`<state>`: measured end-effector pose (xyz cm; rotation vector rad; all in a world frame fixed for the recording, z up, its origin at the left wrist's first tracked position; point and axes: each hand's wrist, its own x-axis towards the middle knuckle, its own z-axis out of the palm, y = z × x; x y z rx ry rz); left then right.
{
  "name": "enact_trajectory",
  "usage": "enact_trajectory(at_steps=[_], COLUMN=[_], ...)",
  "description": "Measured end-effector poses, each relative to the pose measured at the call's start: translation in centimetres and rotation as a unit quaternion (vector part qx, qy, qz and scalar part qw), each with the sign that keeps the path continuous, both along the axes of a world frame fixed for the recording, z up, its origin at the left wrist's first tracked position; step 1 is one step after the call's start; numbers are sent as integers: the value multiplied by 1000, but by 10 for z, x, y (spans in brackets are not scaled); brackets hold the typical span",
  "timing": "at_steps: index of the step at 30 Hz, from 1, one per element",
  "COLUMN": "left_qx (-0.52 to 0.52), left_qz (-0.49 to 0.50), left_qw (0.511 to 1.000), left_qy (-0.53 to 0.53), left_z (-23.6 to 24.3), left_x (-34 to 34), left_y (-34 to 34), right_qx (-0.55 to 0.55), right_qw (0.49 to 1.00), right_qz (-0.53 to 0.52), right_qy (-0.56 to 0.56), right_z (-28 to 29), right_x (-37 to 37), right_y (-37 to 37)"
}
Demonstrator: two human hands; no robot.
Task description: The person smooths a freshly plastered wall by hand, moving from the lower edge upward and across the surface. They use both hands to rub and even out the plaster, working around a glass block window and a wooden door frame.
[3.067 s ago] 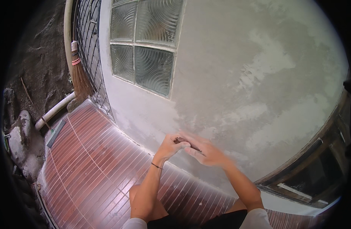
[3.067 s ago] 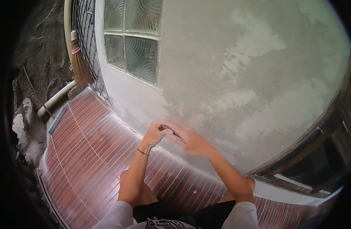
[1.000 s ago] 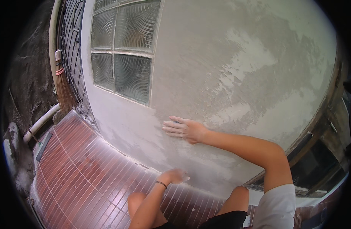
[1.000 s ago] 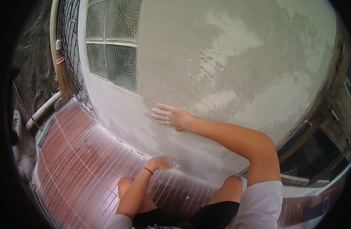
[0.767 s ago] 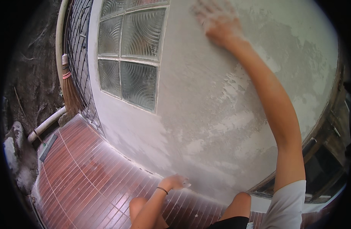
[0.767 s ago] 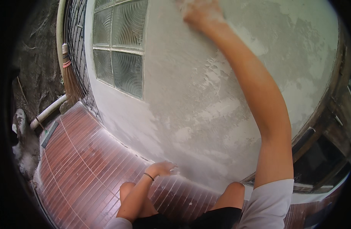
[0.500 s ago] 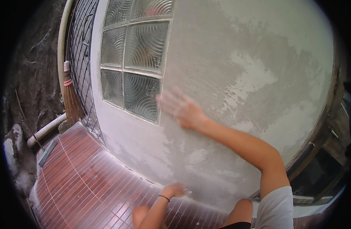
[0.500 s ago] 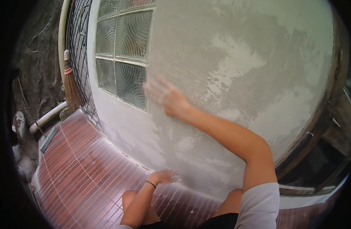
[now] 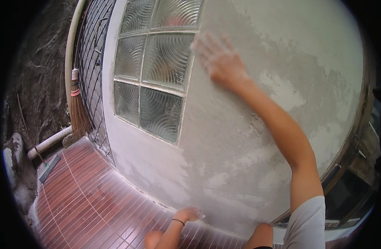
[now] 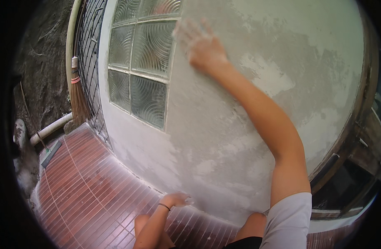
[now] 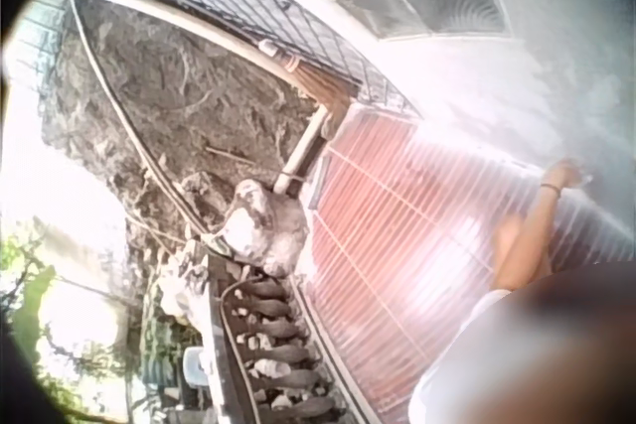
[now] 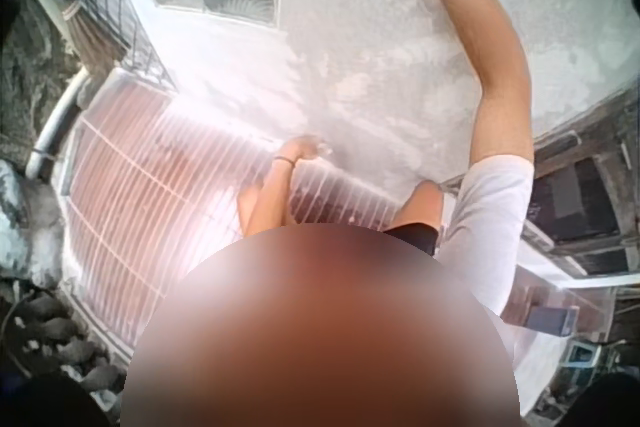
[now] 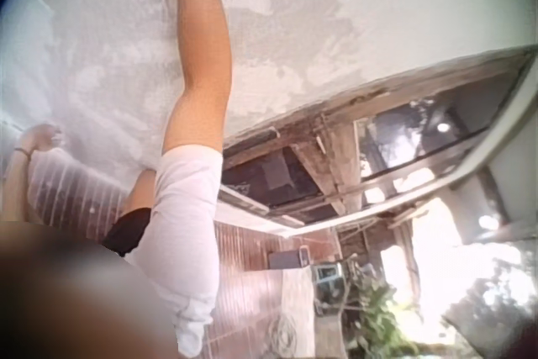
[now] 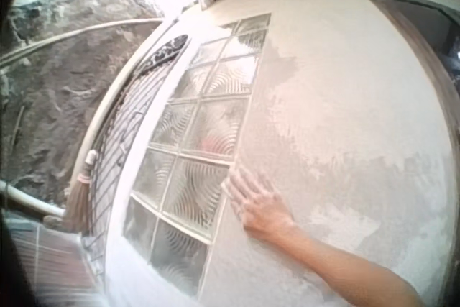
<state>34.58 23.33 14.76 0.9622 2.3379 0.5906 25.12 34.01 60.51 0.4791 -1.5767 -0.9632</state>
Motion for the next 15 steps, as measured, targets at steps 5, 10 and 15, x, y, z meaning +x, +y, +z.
enact_trajectory(at_steps=[5,10,15], left_qx=[-40,8,-71], left_qz=[1,-14,5], left_qw=[999,1000,997], left_qy=[-16,-15,-15], left_z=[-4,-10,-11], left_x=[-2,-9,-15], left_y=[3,5,-2], right_qx=[315,51,-116], right_qw=[865,984,993], right_qz=[-50,-63,-11], right_qy=[-387,-156,-34], right_z=[-129,53,96], right_x=[10,14,19], right_y=[12,6,-6])
